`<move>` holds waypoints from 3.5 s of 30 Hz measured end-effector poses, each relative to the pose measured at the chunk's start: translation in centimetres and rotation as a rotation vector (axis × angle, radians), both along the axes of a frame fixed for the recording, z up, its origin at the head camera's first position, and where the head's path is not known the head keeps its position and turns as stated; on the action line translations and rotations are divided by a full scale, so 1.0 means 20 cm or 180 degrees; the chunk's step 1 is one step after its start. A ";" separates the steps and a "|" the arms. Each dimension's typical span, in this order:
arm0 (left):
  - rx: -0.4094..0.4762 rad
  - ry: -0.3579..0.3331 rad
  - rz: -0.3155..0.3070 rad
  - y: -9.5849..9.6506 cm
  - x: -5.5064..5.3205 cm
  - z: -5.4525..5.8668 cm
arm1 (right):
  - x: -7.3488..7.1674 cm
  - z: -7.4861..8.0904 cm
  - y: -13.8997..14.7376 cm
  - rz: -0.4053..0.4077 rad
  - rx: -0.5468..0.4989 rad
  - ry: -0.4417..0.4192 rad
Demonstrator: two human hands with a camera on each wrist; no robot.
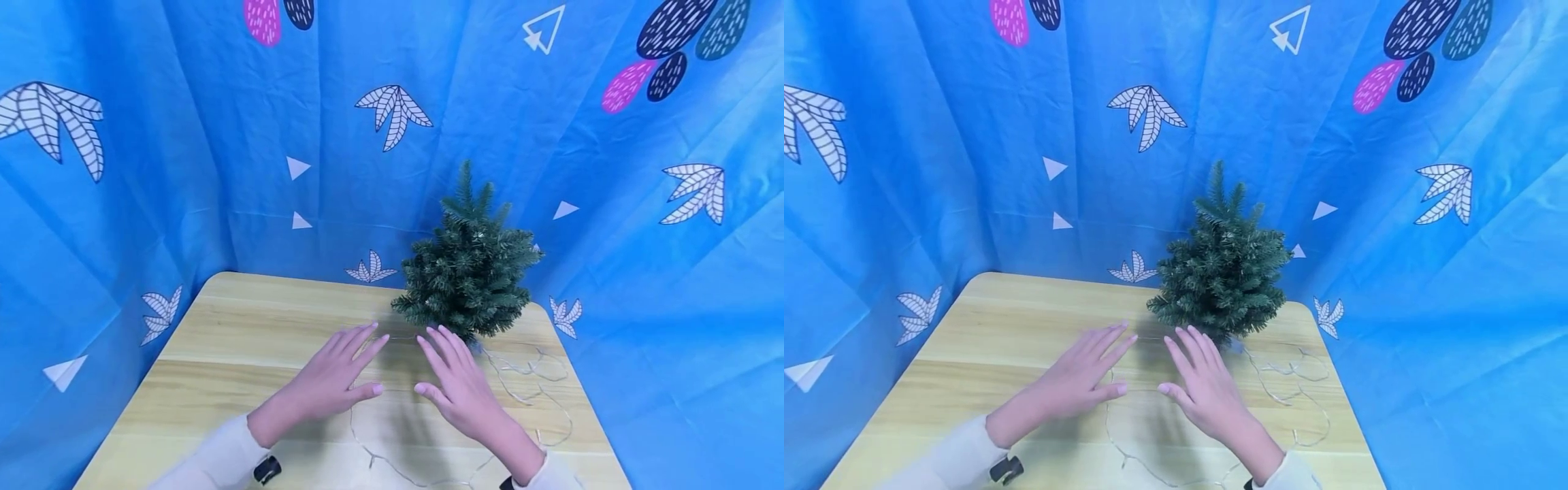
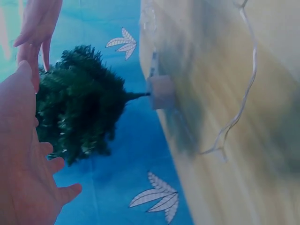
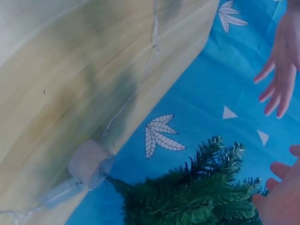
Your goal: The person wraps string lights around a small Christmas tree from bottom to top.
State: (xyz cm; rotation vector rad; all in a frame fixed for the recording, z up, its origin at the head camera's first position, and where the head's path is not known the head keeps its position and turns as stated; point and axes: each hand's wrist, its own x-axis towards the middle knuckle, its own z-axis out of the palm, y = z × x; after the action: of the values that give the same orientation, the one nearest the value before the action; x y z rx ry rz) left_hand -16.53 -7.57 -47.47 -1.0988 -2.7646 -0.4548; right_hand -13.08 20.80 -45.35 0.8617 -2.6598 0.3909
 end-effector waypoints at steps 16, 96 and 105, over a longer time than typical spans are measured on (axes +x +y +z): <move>0.0117 -0.0209 0.0038 0.05 0.05 -0.20 | 0.12 -0.19 -0.01 -0.0216 -0.0238 -0.0276; 0.0395 0.0284 -0.0369 0.12 0.07 -0.46 | 0.21 -0.44 -0.16 -0.0567 -0.0596 -0.0026; 0.0505 0.0125 -0.0202 0.08 0.05 -0.44 | 0.18 -0.22 -0.04 -0.0796 -0.0740 0.0223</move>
State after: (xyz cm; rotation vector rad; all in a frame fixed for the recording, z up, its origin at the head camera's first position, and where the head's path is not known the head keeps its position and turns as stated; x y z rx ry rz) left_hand -15.62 -5.89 -56.22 -1.1467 -2.6141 -0.6409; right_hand -9.54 20.03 -49.84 0.4585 -2.5509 0.5802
